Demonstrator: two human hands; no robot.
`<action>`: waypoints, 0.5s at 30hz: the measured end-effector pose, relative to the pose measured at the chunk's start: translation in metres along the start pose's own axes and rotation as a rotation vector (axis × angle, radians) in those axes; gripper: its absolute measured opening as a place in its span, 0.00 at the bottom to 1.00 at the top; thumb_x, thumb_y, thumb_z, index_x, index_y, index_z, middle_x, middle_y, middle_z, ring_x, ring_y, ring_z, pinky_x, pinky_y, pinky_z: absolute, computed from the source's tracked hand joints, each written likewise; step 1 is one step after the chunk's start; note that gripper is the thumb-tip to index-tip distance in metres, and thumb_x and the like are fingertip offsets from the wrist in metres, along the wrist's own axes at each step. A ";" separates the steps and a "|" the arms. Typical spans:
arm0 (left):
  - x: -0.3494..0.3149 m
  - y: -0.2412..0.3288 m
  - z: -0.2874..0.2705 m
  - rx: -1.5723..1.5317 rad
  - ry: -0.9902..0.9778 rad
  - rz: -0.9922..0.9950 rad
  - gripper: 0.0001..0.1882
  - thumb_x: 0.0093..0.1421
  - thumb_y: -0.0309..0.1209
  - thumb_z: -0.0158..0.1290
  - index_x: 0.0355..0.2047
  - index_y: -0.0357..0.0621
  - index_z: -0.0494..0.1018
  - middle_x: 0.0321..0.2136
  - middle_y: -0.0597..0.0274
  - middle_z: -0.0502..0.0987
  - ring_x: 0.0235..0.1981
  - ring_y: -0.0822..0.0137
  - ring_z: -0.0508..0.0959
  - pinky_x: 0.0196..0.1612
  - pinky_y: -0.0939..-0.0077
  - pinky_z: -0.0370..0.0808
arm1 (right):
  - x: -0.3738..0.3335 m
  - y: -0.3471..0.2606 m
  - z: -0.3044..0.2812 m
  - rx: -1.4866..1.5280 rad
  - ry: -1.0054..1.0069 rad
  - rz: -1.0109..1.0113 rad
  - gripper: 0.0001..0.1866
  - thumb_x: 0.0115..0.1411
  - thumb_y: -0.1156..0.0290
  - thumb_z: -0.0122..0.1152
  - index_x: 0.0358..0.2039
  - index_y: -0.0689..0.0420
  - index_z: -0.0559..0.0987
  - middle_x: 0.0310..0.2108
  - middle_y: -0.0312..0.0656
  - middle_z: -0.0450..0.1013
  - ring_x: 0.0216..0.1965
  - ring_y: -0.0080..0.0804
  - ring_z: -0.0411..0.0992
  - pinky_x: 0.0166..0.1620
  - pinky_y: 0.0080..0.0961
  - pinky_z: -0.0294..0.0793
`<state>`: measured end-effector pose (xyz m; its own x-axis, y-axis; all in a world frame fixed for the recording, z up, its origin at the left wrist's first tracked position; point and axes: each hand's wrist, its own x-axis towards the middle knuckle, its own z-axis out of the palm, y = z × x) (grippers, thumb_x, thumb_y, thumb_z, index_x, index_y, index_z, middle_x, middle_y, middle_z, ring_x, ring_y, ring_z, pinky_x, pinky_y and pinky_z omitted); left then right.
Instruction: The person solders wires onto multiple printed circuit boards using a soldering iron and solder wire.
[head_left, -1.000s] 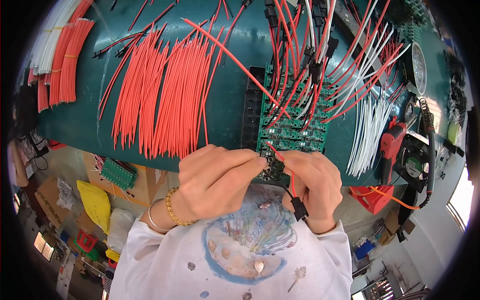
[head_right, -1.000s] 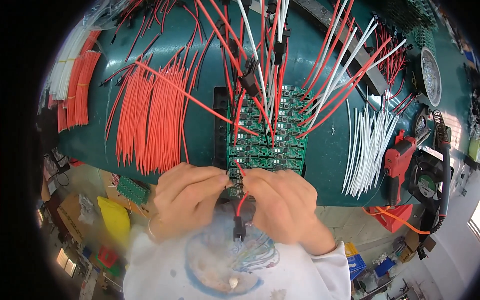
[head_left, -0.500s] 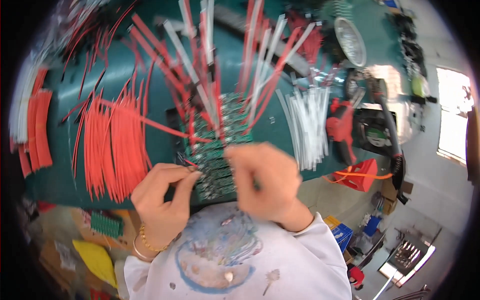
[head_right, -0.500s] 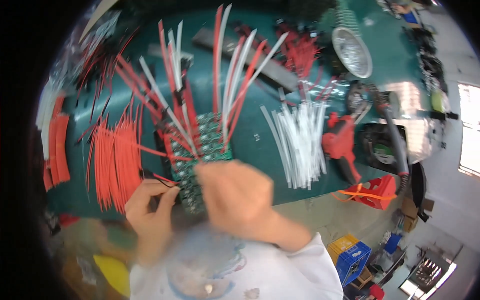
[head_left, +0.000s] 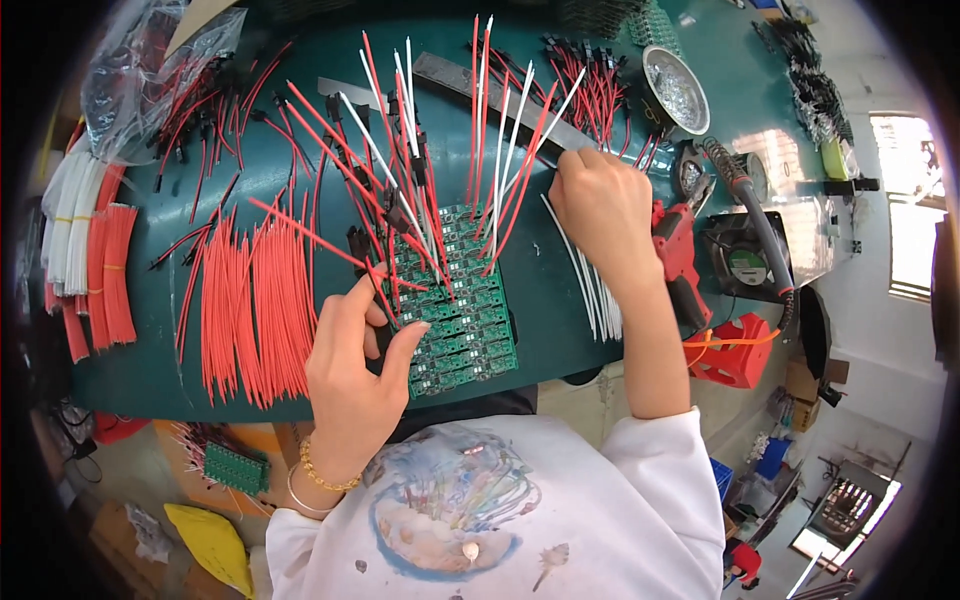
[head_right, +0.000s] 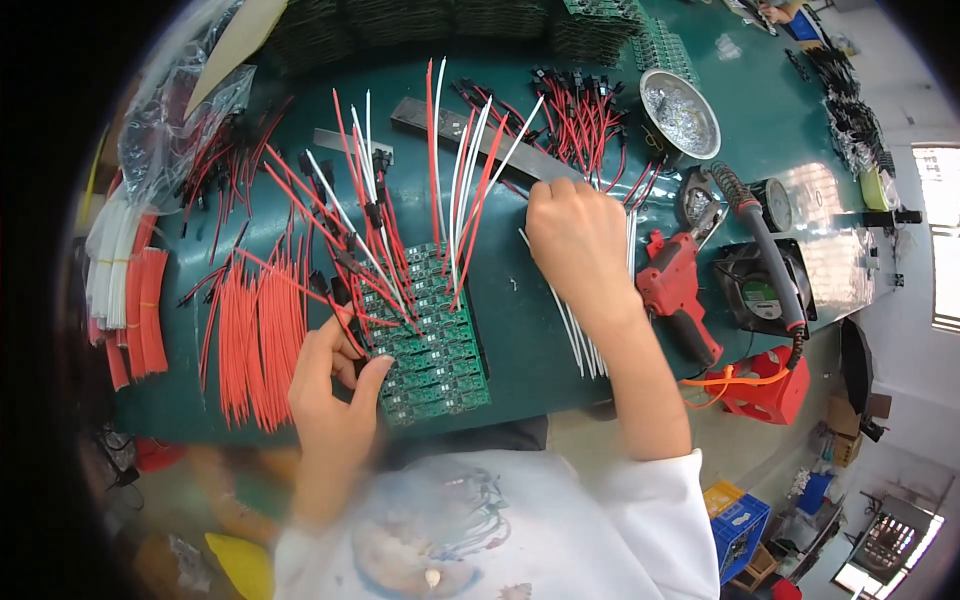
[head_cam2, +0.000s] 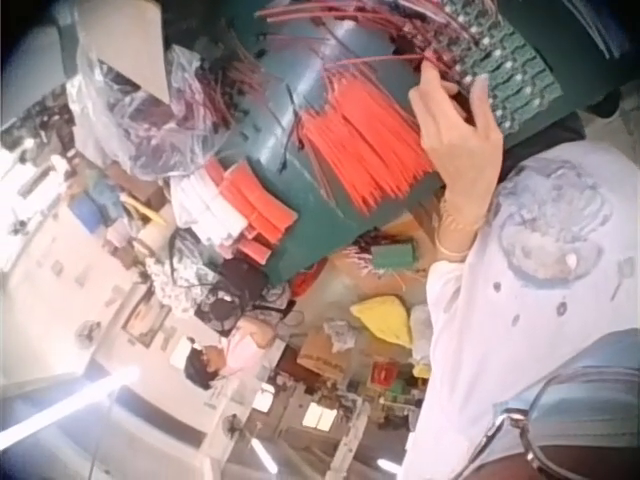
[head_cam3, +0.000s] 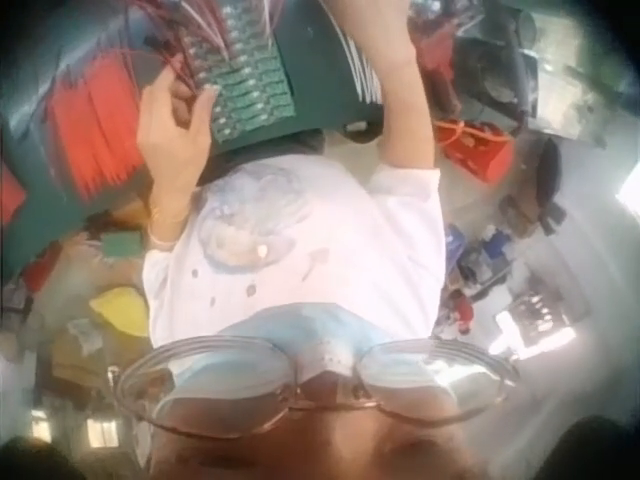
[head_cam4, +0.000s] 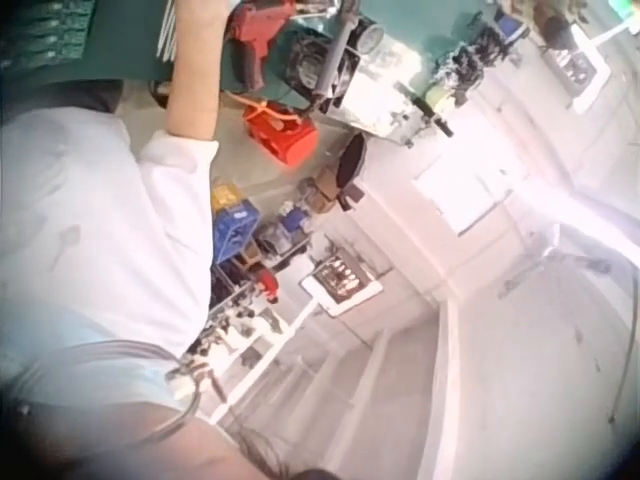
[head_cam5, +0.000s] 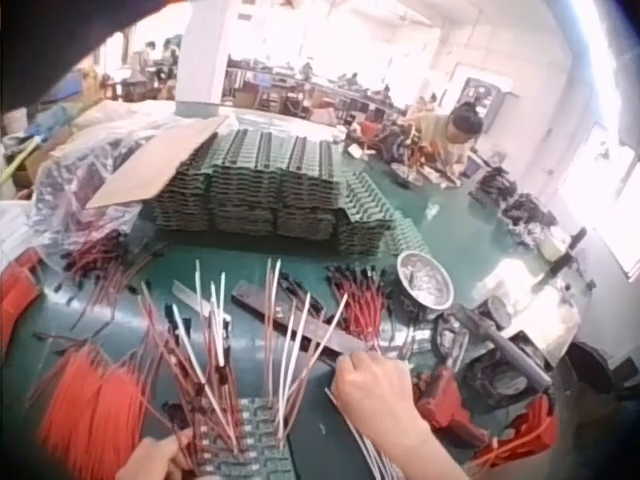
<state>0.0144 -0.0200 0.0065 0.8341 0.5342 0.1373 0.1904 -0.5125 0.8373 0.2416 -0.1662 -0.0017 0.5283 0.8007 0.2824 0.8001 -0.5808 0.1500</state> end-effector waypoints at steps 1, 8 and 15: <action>0.001 -0.001 0.000 -0.016 0.020 0.012 0.22 0.49 0.22 0.63 0.45 0.36 0.70 0.26 0.63 0.66 0.19 0.74 0.62 0.21 0.80 0.61 | 0.005 0.004 0.001 0.008 0.023 -0.044 0.04 0.46 0.74 0.58 0.19 0.60 0.73 0.18 0.43 0.71 0.22 0.41 0.74 0.25 0.33 0.73; -0.015 0.009 -0.022 -0.132 0.033 0.220 0.15 0.47 0.19 0.63 0.35 0.36 0.73 0.27 0.57 0.75 0.23 0.66 0.74 0.25 0.79 0.71 | -0.035 0.000 -0.062 0.939 0.028 0.634 0.02 0.50 0.82 0.58 0.24 0.64 0.74 0.18 0.38 0.75 0.18 0.19 0.71 0.21 0.15 0.64; -0.004 0.037 0.026 -0.477 -0.063 0.178 0.08 0.50 0.19 0.59 0.33 0.33 0.75 0.27 0.52 0.77 0.23 0.58 0.78 0.28 0.73 0.76 | -0.073 -0.072 -0.076 1.651 0.066 0.485 0.05 0.45 0.84 0.62 0.25 0.68 0.76 0.25 0.45 0.74 0.24 0.25 0.69 0.27 0.18 0.66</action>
<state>0.0316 -0.0588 0.0229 0.8646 0.4175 0.2797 -0.2025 -0.2200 0.9543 0.1241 -0.1939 0.0390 0.8135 0.5798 0.0457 0.0286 0.0386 -0.9988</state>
